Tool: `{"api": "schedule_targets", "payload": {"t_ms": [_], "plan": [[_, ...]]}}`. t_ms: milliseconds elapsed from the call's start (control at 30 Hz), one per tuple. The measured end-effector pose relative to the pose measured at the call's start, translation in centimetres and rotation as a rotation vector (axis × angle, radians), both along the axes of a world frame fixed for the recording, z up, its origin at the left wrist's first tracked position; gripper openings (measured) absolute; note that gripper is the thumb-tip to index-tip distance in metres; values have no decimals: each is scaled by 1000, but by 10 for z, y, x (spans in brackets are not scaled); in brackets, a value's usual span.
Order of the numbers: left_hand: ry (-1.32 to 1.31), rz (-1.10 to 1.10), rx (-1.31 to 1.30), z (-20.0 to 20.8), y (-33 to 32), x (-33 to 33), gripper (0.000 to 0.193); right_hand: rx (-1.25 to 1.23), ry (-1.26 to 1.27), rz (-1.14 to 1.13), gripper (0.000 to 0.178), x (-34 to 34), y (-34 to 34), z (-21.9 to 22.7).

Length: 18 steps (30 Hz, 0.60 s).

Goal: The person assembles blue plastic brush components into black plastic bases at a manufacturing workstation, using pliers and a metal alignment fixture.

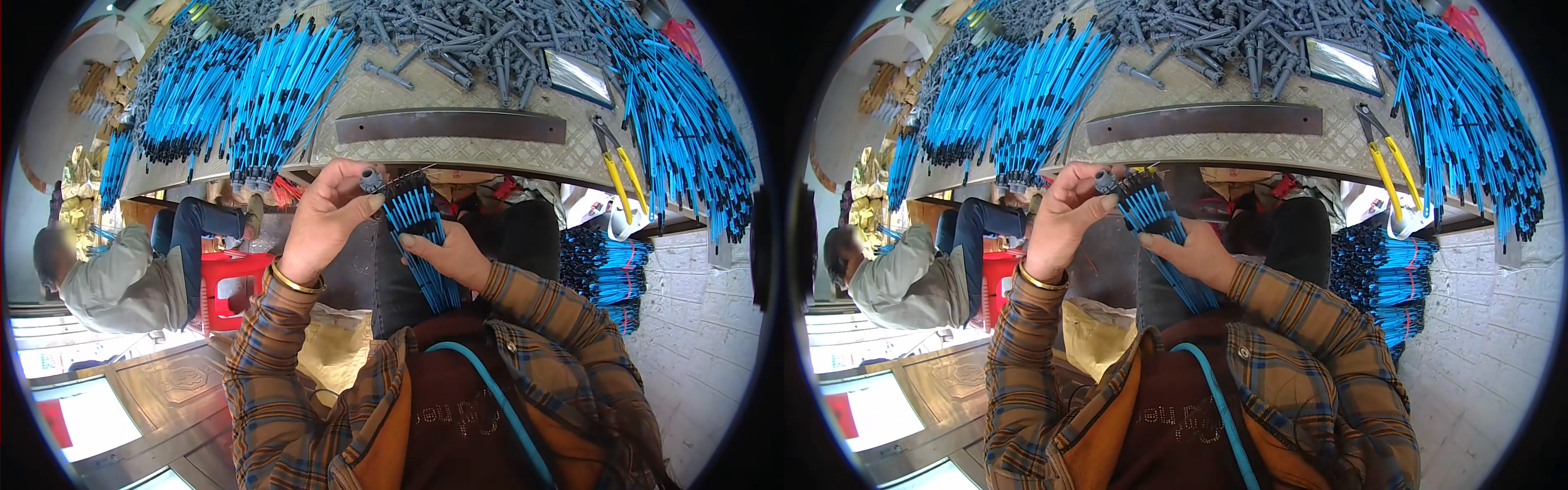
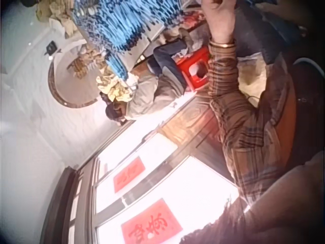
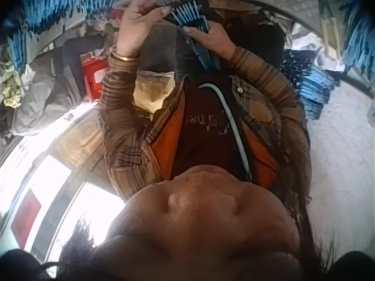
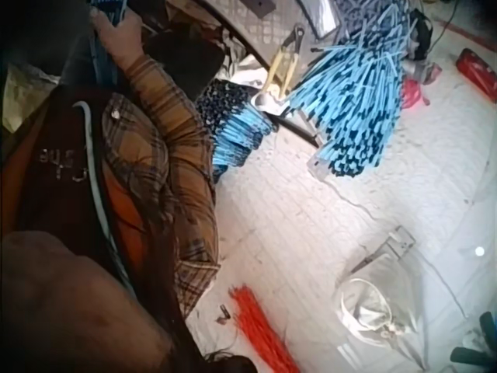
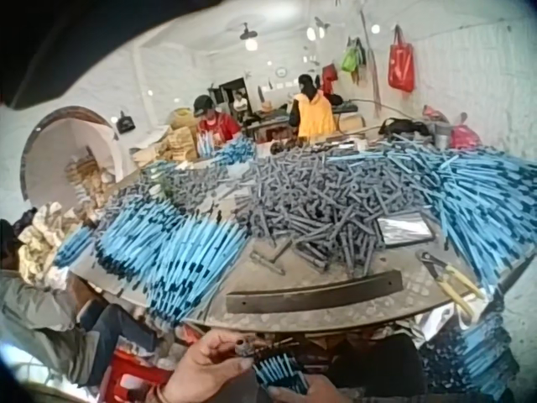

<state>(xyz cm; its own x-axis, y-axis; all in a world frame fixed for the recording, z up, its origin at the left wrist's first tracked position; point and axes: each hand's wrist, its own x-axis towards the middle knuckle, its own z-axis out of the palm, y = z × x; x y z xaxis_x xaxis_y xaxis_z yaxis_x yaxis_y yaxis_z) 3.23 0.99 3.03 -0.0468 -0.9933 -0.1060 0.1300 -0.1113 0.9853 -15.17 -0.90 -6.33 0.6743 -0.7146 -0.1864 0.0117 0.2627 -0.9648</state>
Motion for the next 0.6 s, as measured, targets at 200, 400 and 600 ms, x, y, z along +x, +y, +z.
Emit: {"api": "schedule_targets", "payload": {"t_ms": [200,400,600], "plan": [[-151,102,-78,-5,5,0,35,-14,-28,-6,30,0,-1,2],[-56,25,-111,-4,10,3,37,146,-102,134,35,-7,-12,3],[-34,40,-87,-1,12,-3,36,176,-115,222,37,-10,-14,3]]}}
